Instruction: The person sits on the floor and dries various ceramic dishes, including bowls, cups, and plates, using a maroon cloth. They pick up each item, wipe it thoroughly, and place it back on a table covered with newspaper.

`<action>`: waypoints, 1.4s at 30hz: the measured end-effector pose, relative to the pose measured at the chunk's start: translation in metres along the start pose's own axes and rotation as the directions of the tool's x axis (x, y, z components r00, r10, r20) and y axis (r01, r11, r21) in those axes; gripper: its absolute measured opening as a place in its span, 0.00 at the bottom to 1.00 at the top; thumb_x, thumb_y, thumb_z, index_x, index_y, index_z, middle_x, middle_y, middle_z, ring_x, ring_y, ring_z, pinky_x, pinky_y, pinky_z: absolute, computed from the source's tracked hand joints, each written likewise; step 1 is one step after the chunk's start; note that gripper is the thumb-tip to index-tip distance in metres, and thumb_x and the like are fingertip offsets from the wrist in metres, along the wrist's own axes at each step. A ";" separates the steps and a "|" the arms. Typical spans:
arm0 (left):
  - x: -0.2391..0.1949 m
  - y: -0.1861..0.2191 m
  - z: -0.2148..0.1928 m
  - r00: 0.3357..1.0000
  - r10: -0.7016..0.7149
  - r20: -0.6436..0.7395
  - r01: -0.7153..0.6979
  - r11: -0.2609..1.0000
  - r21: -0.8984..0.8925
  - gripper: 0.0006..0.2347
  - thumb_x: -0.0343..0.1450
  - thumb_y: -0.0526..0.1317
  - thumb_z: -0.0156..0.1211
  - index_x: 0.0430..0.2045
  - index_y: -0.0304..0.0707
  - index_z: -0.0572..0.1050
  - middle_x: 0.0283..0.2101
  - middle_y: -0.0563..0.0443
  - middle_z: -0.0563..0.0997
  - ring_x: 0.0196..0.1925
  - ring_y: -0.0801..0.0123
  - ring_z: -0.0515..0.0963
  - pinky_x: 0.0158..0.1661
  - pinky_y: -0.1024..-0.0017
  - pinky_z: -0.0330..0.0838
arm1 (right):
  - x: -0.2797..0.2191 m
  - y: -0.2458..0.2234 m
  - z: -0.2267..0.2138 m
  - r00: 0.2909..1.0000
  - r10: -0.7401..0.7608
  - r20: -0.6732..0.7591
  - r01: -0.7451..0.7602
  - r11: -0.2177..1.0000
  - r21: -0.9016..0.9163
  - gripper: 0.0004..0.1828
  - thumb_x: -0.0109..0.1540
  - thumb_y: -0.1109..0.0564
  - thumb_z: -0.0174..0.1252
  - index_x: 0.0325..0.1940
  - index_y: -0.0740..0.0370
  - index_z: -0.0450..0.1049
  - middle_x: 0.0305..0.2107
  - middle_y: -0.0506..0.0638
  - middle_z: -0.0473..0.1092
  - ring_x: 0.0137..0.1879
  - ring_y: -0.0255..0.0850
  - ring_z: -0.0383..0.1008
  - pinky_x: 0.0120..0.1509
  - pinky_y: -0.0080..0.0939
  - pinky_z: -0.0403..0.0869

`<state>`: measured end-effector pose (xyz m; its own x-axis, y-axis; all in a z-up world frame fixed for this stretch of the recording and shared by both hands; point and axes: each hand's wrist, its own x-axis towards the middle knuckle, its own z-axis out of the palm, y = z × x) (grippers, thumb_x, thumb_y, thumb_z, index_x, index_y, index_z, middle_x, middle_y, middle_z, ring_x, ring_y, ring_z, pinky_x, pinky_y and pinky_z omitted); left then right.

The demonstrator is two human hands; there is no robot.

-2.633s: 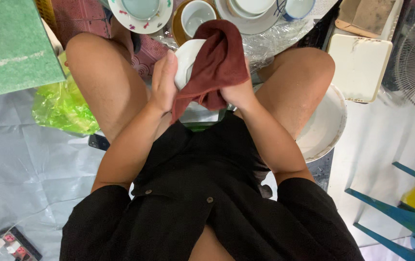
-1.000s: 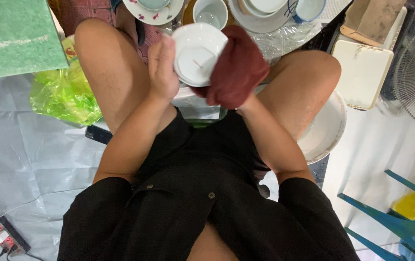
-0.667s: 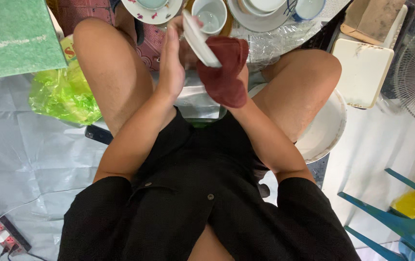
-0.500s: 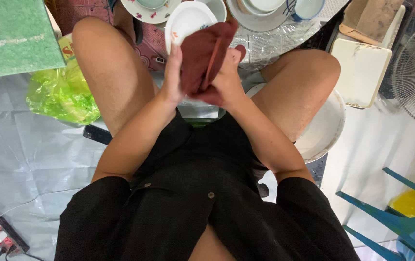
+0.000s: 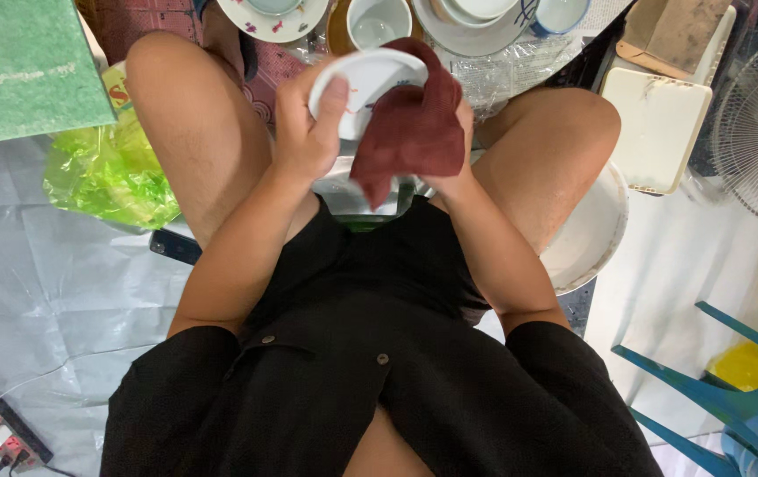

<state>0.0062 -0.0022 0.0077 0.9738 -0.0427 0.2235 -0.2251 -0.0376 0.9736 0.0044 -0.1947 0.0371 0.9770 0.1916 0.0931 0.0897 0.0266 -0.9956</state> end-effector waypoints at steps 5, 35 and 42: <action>0.012 0.029 -0.005 0.958 0.274 -0.091 -0.249 0.944 0.218 0.06 0.75 0.34 0.71 0.40 0.31 0.79 0.34 0.48 0.84 0.32 0.73 0.81 0.33 0.75 0.72 | 0.006 0.018 -0.016 0.984 -0.135 -0.118 0.114 0.978 -0.174 0.18 0.68 0.65 0.65 0.62 0.70 0.74 0.51 0.53 0.78 0.52 0.36 0.79 0.59 0.37 0.78; 0.012 0.020 -0.012 0.959 0.280 0.036 -0.281 0.930 0.237 0.11 0.78 0.41 0.65 0.37 0.28 0.76 0.34 0.43 0.79 0.32 0.63 0.78 0.33 0.71 0.71 | 0.020 0.010 0.002 0.858 -0.506 0.083 0.455 0.678 -0.578 0.21 0.58 0.59 0.72 0.52 0.64 0.72 0.41 0.57 0.77 0.46 0.51 0.81 0.52 0.44 0.80; 0.005 -0.007 -0.001 0.952 0.140 0.271 -0.236 0.900 0.367 0.21 0.82 0.48 0.49 0.25 0.32 0.79 0.21 0.41 0.76 0.23 0.56 0.77 0.28 0.63 0.67 | 0.001 0.017 -0.016 0.889 -0.459 0.004 0.325 0.623 -0.711 0.13 0.62 0.65 0.60 0.51 0.65 0.76 0.43 0.59 0.76 0.48 0.55 0.80 0.55 0.46 0.80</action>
<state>0.0124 -0.0010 0.0015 0.8869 -0.3167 0.3363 -0.4450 -0.3900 0.8061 0.0100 -0.2098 0.0204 0.8264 0.1617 0.5394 0.5105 -0.6193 -0.5965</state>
